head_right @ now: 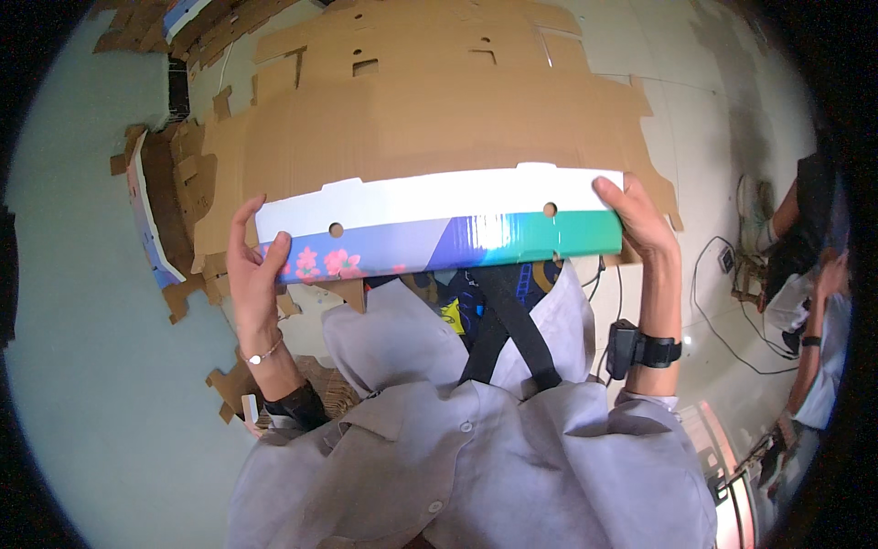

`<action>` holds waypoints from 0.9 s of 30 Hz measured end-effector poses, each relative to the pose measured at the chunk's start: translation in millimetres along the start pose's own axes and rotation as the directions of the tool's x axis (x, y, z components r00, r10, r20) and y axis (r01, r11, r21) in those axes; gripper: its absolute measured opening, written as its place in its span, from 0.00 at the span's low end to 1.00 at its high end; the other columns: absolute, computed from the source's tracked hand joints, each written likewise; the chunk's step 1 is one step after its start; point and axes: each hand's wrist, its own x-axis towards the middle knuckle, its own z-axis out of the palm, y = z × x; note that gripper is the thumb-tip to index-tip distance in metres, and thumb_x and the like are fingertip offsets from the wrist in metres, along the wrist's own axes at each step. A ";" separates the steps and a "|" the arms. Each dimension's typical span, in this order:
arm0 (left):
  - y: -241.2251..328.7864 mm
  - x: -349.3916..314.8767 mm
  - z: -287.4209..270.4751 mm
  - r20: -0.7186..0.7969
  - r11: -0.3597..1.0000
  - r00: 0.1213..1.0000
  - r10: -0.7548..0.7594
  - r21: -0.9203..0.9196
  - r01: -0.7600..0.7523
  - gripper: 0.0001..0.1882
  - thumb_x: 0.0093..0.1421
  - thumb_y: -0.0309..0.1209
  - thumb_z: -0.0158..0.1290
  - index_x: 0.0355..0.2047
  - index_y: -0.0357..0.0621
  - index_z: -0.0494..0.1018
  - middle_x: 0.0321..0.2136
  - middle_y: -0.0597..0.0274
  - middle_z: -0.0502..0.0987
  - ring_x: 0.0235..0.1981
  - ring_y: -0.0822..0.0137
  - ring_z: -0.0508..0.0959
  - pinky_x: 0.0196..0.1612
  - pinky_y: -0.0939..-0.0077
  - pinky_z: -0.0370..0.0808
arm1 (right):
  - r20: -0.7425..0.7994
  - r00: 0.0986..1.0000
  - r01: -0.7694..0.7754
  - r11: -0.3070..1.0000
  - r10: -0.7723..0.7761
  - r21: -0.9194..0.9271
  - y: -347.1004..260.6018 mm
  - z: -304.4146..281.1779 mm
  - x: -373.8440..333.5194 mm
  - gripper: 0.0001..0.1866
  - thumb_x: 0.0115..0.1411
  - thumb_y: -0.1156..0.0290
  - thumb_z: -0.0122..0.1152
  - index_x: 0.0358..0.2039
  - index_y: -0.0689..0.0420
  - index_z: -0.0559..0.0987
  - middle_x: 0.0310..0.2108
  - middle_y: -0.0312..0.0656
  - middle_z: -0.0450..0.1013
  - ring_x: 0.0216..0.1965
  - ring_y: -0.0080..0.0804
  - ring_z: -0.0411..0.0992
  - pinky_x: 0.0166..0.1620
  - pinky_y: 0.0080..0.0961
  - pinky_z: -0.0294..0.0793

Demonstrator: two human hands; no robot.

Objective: The person assembles a cardboard box by folding and inserting printed cardboard pieces into slots on a larger base. The person handles multiple cardboard pieces, aligns them, and secures them into place.

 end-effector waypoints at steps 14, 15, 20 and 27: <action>-1.5 51.1 -0.6 0.451 0.326 0.725 0.521 0.680 -0.657 0.19 0.56 0.32 0.55 0.48 0.42 0.72 0.48 0.48 0.72 0.49 0.50 0.73 0.50 0.63 0.66 | 0.110 0.774 0.370 0.303 -0.624 -0.878 -48.1 46.9 13.8 0.13 0.56 0.79 0.53 0.43 0.57 0.74 0.49 0.48 0.68 0.44 0.48 0.70 0.43 0.34 0.71; 2.9 48.5 0.6 0.450 0.327 0.727 0.519 0.681 -0.655 0.19 0.56 0.32 0.55 0.48 0.42 0.72 0.48 0.48 0.72 0.49 0.50 0.73 0.50 0.63 0.66 | 0.112 0.774 0.371 0.304 -0.623 -0.877 -51.1 52.6 12.6 0.13 0.56 0.79 0.53 0.43 0.57 0.74 0.49 0.48 0.68 0.44 0.48 0.70 0.43 0.34 0.71; 28.2 30.3 21.9 0.607 0.077 0.699 0.378 0.732 -0.677 0.29 0.47 0.43 0.62 0.49 0.48 0.72 0.48 0.48 0.73 0.52 0.47 0.71 0.53 0.58 0.67 | 0.225 0.892 0.383 0.392 -0.392 -0.837 -60.3 73.9 1.7 0.21 0.54 0.64 0.61 0.47 0.60 0.73 0.50 0.52 0.67 0.49 0.52 0.66 0.50 0.41 0.67; 15.4 44.4 15.0 0.659 0.019 0.638 0.398 0.690 -0.724 0.27 0.48 0.48 0.60 0.45 0.49 0.73 0.40 0.51 0.76 0.40 0.49 0.77 0.42 0.60 0.73 | 0.313 0.836 0.418 0.153 -0.452 -0.896 -54.1 87.3 6.4 0.30 0.50 0.51 0.64 0.49 0.55 0.72 0.44 0.53 0.71 0.44 0.49 0.71 0.44 0.38 0.71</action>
